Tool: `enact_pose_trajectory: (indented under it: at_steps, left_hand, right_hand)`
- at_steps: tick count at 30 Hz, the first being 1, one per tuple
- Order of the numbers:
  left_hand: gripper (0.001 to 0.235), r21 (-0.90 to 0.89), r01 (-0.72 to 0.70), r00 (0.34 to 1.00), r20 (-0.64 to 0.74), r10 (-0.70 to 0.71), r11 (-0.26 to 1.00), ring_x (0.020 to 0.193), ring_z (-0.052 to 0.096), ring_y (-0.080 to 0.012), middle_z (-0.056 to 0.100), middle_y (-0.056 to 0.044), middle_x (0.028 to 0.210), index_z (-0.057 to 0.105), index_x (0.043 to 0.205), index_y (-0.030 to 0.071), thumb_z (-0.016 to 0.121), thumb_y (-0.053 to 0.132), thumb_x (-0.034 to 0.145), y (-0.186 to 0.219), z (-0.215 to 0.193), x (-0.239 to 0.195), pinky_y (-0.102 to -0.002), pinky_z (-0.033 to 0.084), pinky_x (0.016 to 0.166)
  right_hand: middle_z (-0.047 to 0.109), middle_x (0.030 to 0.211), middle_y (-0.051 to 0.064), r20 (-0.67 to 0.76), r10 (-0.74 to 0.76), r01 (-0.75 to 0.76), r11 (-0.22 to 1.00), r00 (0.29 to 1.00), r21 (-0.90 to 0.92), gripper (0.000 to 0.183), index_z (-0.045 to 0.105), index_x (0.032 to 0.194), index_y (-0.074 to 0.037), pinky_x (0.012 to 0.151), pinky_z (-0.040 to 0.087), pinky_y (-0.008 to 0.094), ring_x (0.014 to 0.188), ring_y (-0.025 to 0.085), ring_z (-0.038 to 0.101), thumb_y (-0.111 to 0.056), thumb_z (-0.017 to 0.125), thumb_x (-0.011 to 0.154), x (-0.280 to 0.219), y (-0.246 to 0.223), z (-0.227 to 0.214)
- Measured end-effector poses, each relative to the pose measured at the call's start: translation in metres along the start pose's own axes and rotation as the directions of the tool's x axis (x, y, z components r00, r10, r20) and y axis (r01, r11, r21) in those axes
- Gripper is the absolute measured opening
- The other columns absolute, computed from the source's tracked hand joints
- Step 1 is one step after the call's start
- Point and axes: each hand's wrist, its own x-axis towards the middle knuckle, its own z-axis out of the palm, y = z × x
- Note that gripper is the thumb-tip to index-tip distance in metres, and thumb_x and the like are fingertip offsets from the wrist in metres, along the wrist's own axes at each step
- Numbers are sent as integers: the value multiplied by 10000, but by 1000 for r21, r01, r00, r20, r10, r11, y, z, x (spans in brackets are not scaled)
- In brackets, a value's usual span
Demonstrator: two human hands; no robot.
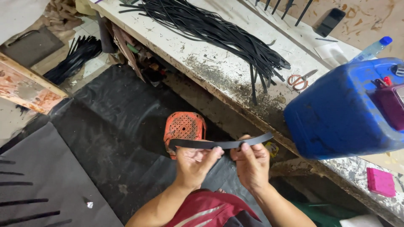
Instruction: Feeding leather strips through a manual processing tool and hanging them on a rack with clips for drying or storage.
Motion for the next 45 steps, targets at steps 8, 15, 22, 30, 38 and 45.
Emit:
enact_pose_trajectory:
  at_steps: [8, 15, 22, 30, 38, 45]
  left_hand:
    - [132, 190, -76, 993, -73, 91, 979, 634, 783, -184, 796, -139, 742, 791, 815, -24, 748, 80, 884, -2, -2, -8, -285, 680, 631]
    - [66, 113, -66, 990, -115, 79, 991, 658, 771, -181, 778, -136, 749, 769, 882, -33, 733, 21, 893, -11, 13, -19, -293, 698, 671]
    - [147, 213, 52, 965, -262, 6, 976, 674, 797, -202, 798, -190, 751, 781, 772, -76, 752, 34, 866, -12, 4, -33, -298, 684, 689]
    - [198, 343, 56, 940, -335, 67, 938, 638, 762, -198, 773, -182, 729, 746, 722, -92, 729, 21, 883, 5, -6, -34, -306, 666, 671]
    - [211, 380, 157, 922, -387, 3, 912, 645, 761, -222, 769, -206, 735, 735, 716, -118, 742, 19, 876, 15, -20, -26, -310, 662, 671]
    - [128, 344, 167, 935, -354, -37, 924, 706, 769, -195, 797, -179, 820, 773, 874, -104, 746, 21, 869, 27, -57, -8, -302, 668, 734]
  right_hand:
    - [655, 859, 97, -26, -34, 33, 998, 999, -47, 97, 709, 1039, 10, 599, 423, 338, 638, 175, 518, -56, 646, 1006, -3, -16, -16]
    - [702, 1029, 100, -36, -75, 70, 989, 997, -133, 66, 707, 1015, 5, 609, 511, 316, 621, 184, 586, -32, 656, 996, -1, -33, -36]
    - [620, 832, 58, -193, -184, 132, 958, 964, -255, 85, 607, 948, -85, 611, 494, 290, 659, 154, 598, -39, 642, 1010, 11, -53, -78]
    - [608, 747, 57, -287, -264, 192, 948, 921, -255, 125, 557, 958, -105, 610, 487, 327, 616, 169, 604, -54, 654, 1018, 22, -72, -88]
    - [599, 710, 72, -277, -382, 220, 852, 882, -476, 190, 505, 951, -99, 634, 521, 296, 605, 153, 592, -82, 689, 995, 23, -60, -74]
    - [692, 800, 112, -43, -484, 253, 529, 874, -810, 188, 577, 854, -31, 634, 564, 235, 698, 137, 674, -30, 739, 948, 18, -30, -39]
